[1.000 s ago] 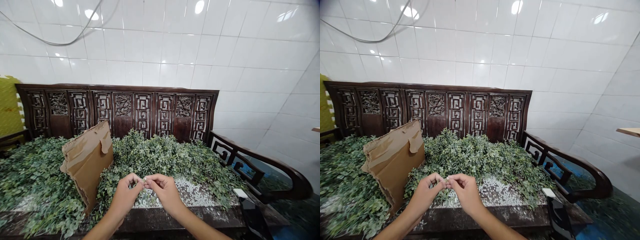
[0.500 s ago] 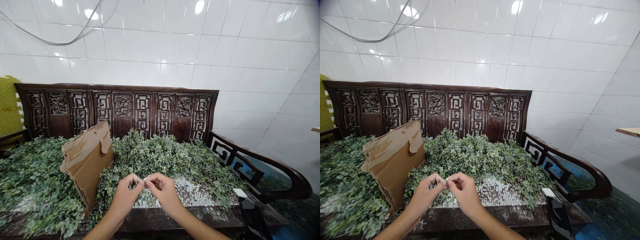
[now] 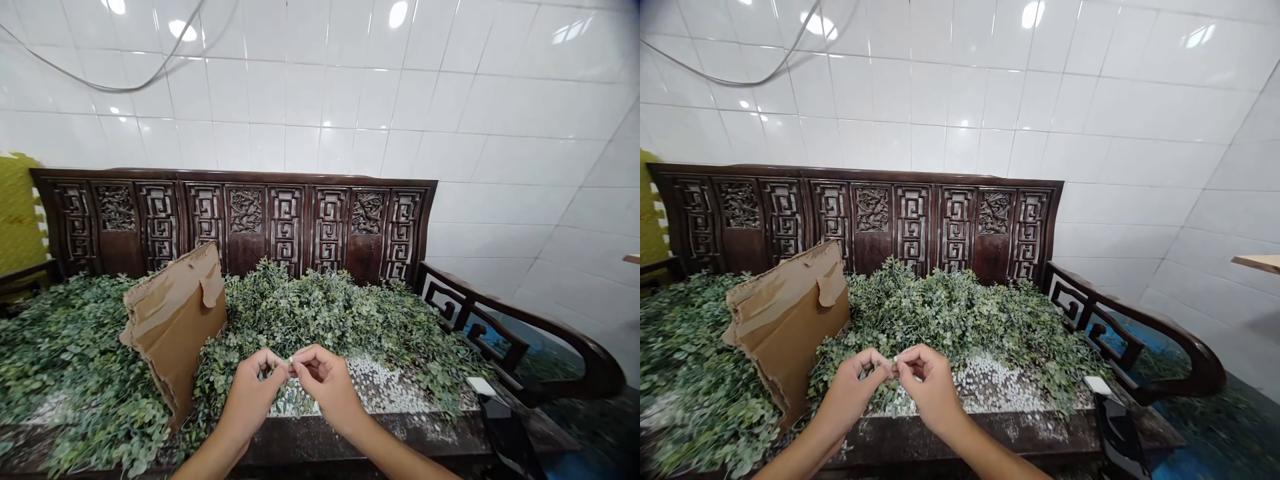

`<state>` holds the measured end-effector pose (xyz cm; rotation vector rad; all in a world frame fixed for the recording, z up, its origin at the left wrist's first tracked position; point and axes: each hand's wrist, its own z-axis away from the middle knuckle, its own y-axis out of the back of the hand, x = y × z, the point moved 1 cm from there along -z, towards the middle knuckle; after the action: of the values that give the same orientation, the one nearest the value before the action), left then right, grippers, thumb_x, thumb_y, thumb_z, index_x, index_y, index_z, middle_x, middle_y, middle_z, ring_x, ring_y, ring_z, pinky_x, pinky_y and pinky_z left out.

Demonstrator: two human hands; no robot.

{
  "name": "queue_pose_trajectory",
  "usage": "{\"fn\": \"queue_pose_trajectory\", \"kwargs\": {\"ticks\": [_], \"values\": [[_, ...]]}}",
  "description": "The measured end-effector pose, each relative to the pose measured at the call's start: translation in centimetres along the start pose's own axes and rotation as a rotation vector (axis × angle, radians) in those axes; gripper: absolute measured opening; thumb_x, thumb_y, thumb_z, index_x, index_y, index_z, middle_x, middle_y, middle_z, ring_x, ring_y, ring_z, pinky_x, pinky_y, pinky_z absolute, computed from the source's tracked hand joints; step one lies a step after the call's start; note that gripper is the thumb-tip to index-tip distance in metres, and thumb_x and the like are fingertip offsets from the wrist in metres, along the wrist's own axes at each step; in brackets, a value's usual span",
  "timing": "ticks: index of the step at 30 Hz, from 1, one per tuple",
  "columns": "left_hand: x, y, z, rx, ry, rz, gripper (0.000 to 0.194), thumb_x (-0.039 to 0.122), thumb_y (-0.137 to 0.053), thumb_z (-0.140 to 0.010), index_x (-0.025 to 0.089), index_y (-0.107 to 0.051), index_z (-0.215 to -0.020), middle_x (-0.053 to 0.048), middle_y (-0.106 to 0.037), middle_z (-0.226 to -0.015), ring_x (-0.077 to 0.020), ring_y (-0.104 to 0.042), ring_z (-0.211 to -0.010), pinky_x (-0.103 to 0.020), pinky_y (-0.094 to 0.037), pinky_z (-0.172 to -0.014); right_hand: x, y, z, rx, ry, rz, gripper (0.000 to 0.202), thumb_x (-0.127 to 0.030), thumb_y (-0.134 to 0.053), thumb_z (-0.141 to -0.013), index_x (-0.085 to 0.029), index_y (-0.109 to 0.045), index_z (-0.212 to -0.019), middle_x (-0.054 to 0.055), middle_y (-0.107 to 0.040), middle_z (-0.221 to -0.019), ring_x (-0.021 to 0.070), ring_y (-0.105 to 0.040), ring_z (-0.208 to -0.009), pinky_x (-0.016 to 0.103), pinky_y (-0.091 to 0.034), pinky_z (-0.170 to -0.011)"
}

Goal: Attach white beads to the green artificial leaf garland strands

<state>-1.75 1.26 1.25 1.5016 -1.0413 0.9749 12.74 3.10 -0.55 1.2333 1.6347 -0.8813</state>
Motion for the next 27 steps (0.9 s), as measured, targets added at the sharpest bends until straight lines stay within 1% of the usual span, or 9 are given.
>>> {"fn": "queue_pose_trajectory", "kwargs": {"ticks": [5,10,16,19,22,24,25,26,27], "values": [[-0.3,-0.1,-0.1,0.021,-0.015,0.006,0.019,0.034,-0.055,-0.069,0.019,-0.059,-0.057,0.002,-0.058,-0.059,-0.0171,-0.052,-0.065,-0.026,-0.043,-0.065,0.4,-0.1,0.1,0.03,0.105,0.082,0.005,-0.022,-0.063,-0.08,-0.02,-0.066,-0.076,0.003,-0.065,-0.08,0.017,-0.063,-0.076,0.027,-0.052,-0.067],[-0.4,0.0,0.0,0.034,-0.023,0.009,0.02,0.034,-0.055,-0.068,0.019,-0.06,-0.056,0.001,-0.06,-0.059,-0.0178,-0.054,-0.066,-0.026,-0.043,-0.065,0.6,-0.3,0.4,0.051,0.185,0.16,0.009,-0.016,-0.061,-0.08,-0.02,-0.068,-0.076,0.005,-0.066,-0.082,0.0179,-0.065,-0.078,0.028,-0.053,-0.069],[-0.9,-0.1,0.3,0.045,-0.036,0.002,0.02,0.032,-0.056,-0.069,0.018,-0.061,-0.056,0.0,-0.061,-0.06,-0.0188,-0.055,-0.067,-0.027,-0.043,-0.066,0.9,-0.2,0.6,0.043,0.226,0.245,0.012,-0.014,-0.06,-0.08,-0.021,-0.07,-0.078,0.006,-0.069,-0.086,0.0188,-0.067,-0.08,0.03,-0.054,-0.072],[-1.2,-0.1,0.3,0.055,-0.048,-0.012,0.02,0.032,-0.055,-0.07,0.018,-0.06,-0.057,0.0,-0.06,-0.061,-0.0182,-0.054,-0.066,-0.026,-0.042,-0.065,0.8,-0.5,0.9,0.044,0.242,0.283,0.014,-0.013,-0.06,-0.08,-0.021,-0.071,-0.079,0.007,-0.071,-0.087,0.0194,-0.067,-0.082,0.031,-0.054,-0.074],[-1.2,-0.1,0.1,0.063,-0.057,-0.042,0.022,0.035,-0.055,-0.072,0.018,-0.059,-0.058,0.0,-0.059,-0.061,-0.0183,-0.054,-0.067,-0.026,-0.042,-0.065,0.5,-0.7,0.9,0.018,0.208,0.247,0.014,-0.016,-0.058,-0.082,-0.02,-0.072,-0.082,0.007,-0.071,-0.089,0.0192,-0.068,-0.084,0.03,-0.055,-0.075],[-1.0,-0.1,-0.1,0.058,-0.042,-0.076,0.024,0.037,-0.053,-0.073,0.019,-0.059,-0.058,0.0,-0.059,-0.061,-0.0188,-0.054,-0.066,-0.027,-0.042,-0.065,0.6,0.1,0.2,-0.02,0.166,0.281,0.017,-0.02,-0.055,-0.086,-0.02,-0.071,-0.09,0.007,-0.071,-0.094,0.0188,-0.068,-0.086,0.029,-0.055,-0.074],[-0.9,-0.1,-0.1,0.053,-0.031,-0.092,0.025,0.038,-0.053,-0.073,0.019,-0.058,-0.058,0.0,-0.06,-0.061,-0.0193,-0.055,-0.067,-0.027,-0.043,-0.065,0.8,1.0,-0.4,-0.031,0.139,0.365,0.019,-0.022,-0.053,-0.088,-0.02,-0.07,-0.096,0.007,-0.071,-0.096,0.0184,-0.067,-0.087,0.028,-0.055,-0.075],[-0.7,0.0,-0.2,0.043,-0.016,-0.107,0.025,0.039,-0.052,-0.073,0.02,-0.058,-0.058,-0.001,-0.061,-0.062,-0.02,-0.056,-0.068,-0.027,-0.043,-0.066,1.2,2.4,-1.1,-0.007,0.117,0.494,0.021,-0.024,-0.051,-0.089,-0.02,-0.069,-0.101,0.006,-0.071,-0.096,0.018,-0.067,-0.086,0.028,-0.055,-0.074],[-0.6,0.0,-0.2,0.034,-0.005,-0.114,0.025,0.038,-0.052,-0.073,0.02,-0.058,-0.058,-0.001,-0.064,-0.063,-0.0211,-0.058,-0.071,-0.028,-0.044,-0.068,1.7,4.2,-1.7,0.05,0.081,0.698,0.021,-0.024,-0.051,-0.089,-0.02,-0.067,-0.101,0.006,-0.071,-0.095,0.0173,-0.067,-0.084,0.027,-0.054,-0.075]]}}
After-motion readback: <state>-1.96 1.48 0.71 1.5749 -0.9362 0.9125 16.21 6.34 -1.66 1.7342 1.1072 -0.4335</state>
